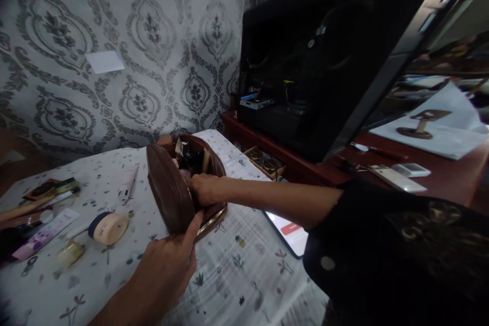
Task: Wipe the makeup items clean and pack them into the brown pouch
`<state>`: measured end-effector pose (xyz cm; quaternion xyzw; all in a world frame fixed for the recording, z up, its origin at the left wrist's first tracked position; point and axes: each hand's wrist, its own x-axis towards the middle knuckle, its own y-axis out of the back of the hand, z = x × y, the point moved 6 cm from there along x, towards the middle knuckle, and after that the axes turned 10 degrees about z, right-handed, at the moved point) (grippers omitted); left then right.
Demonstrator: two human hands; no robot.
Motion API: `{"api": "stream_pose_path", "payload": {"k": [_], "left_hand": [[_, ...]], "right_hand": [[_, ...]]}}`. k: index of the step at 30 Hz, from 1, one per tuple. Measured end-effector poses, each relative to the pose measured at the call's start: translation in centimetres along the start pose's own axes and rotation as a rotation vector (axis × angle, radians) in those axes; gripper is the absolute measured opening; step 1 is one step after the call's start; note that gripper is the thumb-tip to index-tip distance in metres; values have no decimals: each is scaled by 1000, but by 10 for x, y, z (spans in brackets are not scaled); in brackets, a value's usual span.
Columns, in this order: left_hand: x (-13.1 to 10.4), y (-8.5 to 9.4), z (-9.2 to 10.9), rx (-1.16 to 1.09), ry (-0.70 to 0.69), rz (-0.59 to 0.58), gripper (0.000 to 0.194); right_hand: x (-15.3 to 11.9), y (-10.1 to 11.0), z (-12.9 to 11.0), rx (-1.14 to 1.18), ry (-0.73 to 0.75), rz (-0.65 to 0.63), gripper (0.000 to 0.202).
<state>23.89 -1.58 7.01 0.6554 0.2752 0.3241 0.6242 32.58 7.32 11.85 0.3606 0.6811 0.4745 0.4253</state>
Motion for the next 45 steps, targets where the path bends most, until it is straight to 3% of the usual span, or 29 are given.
{"api": "stream_pose_path", "payload": {"k": [5, 10, 18, 22, 27, 32, 38, 42, 45], "left_hand": [[-1, -1, -1, 29, -26, 101, 73], [-3, -2, -1, 21, -19, 108, 74], [-2, 2, 0, -42, 0, -62, 74], [0, 1, 1, -28, 21, -111, 78], [2, -1, 1, 6, 19, -102, 79], [1, -6, -1, 28, -41, 64, 75], [-2, -10, -3, 17, -89, 158, 76], [-1, -10, -2, 21, -96, 109, 77], [-1, -8, -1, -2, -98, 79, 79]], "right_hand": [[-2, -1, -1, -53, 35, 7, 30], [-6, 11, -8, -161, 107, 56, 30], [-19, 77, -1, -350, 53, 410, 23], [-22, 92, 7, -427, 145, 550, 20], [-18, 87, 15, -460, 203, 591, 16], [-19, 88, 22, -353, 215, 658, 14], [-59, 93, 16, -30, 208, 904, 24], [-101, 71, 16, 186, 256, 1079, 25], [-120, 41, 19, 311, 297, 1087, 17]]}}
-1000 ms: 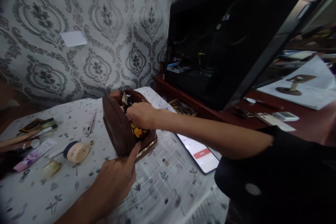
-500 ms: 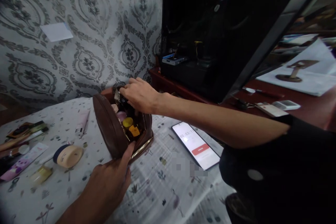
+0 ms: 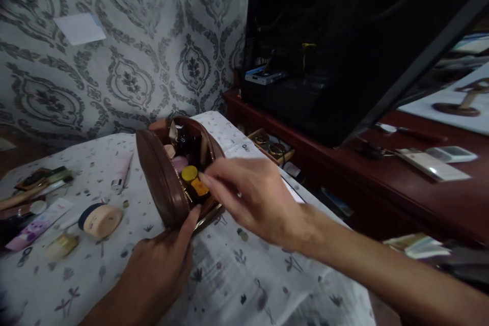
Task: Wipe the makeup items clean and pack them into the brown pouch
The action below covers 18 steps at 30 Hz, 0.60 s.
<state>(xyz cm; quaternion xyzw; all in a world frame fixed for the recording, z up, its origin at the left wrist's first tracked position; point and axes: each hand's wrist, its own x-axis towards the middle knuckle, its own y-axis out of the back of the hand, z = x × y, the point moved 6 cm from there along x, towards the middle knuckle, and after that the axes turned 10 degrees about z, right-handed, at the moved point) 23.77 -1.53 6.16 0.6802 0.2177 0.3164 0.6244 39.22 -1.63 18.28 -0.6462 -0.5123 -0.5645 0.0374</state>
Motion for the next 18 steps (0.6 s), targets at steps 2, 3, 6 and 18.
{"api": "stream_pose_path", "payload": {"k": [2, 3, 6, 18], "left_hand": [[0, -1, 0, -23, 0, -17, 80], [0, -1, 0, -31, 5, -26, 81], [-1, -2, 0, -41, 34, -31, 84], [-46, 18, -30, -122, 71, 237, 67]], "right_hand": [[-23, -5, 0, 61, -31, -29, 17], [-33, -8, 0, 91, -39, -43, 19], [-58, -24, -4, 178, -79, -107, 23], [-83, -98, -31, 377, -175, -240, 36]]}}
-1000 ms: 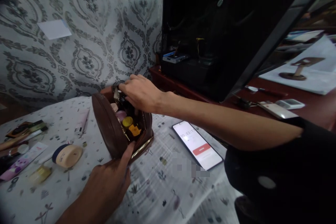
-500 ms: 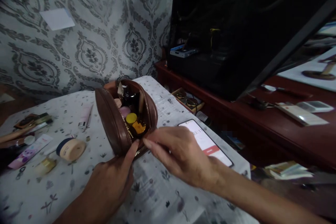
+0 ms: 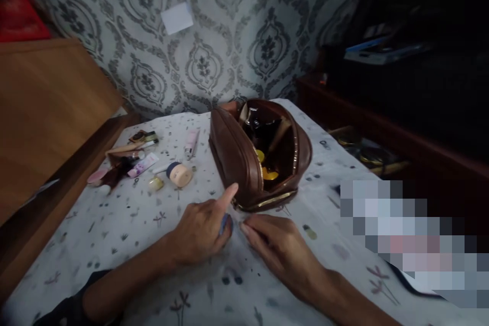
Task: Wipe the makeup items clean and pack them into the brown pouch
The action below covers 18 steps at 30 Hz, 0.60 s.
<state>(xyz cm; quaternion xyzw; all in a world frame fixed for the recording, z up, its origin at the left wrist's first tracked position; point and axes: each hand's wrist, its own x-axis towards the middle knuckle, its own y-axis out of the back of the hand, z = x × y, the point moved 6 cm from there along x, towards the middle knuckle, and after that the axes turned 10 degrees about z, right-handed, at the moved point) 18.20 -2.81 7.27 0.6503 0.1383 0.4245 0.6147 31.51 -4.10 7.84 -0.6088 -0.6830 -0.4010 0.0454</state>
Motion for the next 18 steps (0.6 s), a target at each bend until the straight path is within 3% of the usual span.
{"api": "stream_pose_path", "payload": {"k": [4, 8, 10, 12, 15, 18], "left_hand": [[-24, 23, -41, 89, 51, 189, 49], [-43, 53, -101, 182, 290, 380, 38], [-51, 65, -131, 140, 453, 469, 36], [-56, 70, -153, 80, 566, 529, 37], [-57, 62, -163, 92, 603, 493, 42], [-53, 43, -156, 160, 569, 334, 45]], "right_hand": [[14, -41, -2, 62, -127, -146, 38], [32, -87, -4, 184, -294, -248, 34], [44, -105, -2, 202, -361, -229, 28], [58, -117, 2, 156, -365, -133, 23], [78, -127, 6, 22, -276, 53, 29], [85, -143, 12, -14, -225, 91, 45]]}}
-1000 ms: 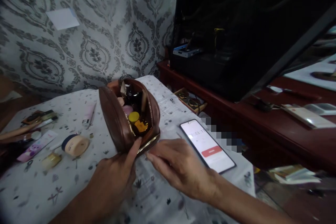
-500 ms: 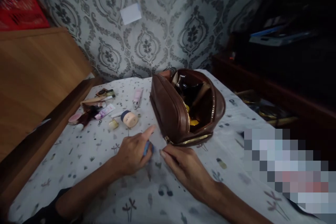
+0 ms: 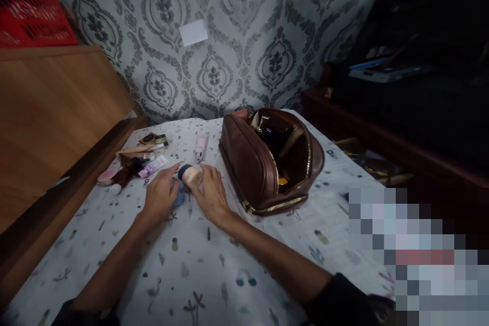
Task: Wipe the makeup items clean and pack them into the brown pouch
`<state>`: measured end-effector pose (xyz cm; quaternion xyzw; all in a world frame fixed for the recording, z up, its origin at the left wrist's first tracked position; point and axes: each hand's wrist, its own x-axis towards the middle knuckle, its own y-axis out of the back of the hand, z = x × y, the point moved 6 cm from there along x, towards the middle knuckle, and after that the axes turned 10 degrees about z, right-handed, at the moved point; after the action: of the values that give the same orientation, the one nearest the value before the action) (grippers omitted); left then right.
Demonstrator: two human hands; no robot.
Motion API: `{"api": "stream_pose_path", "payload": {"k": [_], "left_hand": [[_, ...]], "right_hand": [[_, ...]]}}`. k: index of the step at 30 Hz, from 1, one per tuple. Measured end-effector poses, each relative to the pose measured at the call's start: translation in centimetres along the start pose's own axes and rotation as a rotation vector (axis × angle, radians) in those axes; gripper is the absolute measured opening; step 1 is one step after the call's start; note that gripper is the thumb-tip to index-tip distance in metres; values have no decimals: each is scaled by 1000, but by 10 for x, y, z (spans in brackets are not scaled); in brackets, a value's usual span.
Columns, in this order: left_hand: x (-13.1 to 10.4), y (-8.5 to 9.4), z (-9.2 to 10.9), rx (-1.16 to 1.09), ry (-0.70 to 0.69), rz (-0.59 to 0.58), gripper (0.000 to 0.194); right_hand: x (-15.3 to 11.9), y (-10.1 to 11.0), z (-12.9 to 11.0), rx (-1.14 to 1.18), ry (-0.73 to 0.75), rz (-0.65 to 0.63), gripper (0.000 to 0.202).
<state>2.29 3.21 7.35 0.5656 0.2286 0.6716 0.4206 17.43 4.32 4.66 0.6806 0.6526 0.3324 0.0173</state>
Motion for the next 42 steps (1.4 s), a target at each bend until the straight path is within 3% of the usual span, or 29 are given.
{"api": "stream_pose_path", "payload": {"k": [3, 7, 12, 18, 22, 25, 28, 33, 36, 39, 42], "left_hand": [[-8, -8, 9, -16, -47, -44, 46], [-10, 3, 14, -245, -78, 62, 38], [-12, 16, 20, -385, -70, 114, 29], [-22, 9, 38, -470, -141, -83, 25], [-26, 13, 43, -471, -150, -23, 22], [-24, 14, 40, -483, -83, -10, 26], [-21, 10, 29, -529, 60, -45, 32], [-23, 3, 8, -563, 299, -43, 41], [-31, -3, 0, -572, 361, -48, 42], [-37, -8, 2, -534, 235, -47, 41], [-41, -14, 9, -437, -55, -34, 45]], "right_hand": [[-2, -14, 10, 83, -21, -40, 54], [-3, -14, 21, 163, -68, -38, 57], [-7, -10, 14, 141, -22, -96, 50], [-29, -1, 2, 170, 66, -92, 47], [-42, 3, -1, 150, 111, -147, 49], [-46, 2, -4, 138, 186, -201, 50], [-46, 2, -2, 183, 161, -225, 50], [-44, 5, 7, 336, -47, -214, 59], [-44, 7, 15, 377, -218, -219, 67], [-41, 11, 18, 354, -254, -208, 66], [-40, 14, 22, 263, -235, -173, 64]]}}
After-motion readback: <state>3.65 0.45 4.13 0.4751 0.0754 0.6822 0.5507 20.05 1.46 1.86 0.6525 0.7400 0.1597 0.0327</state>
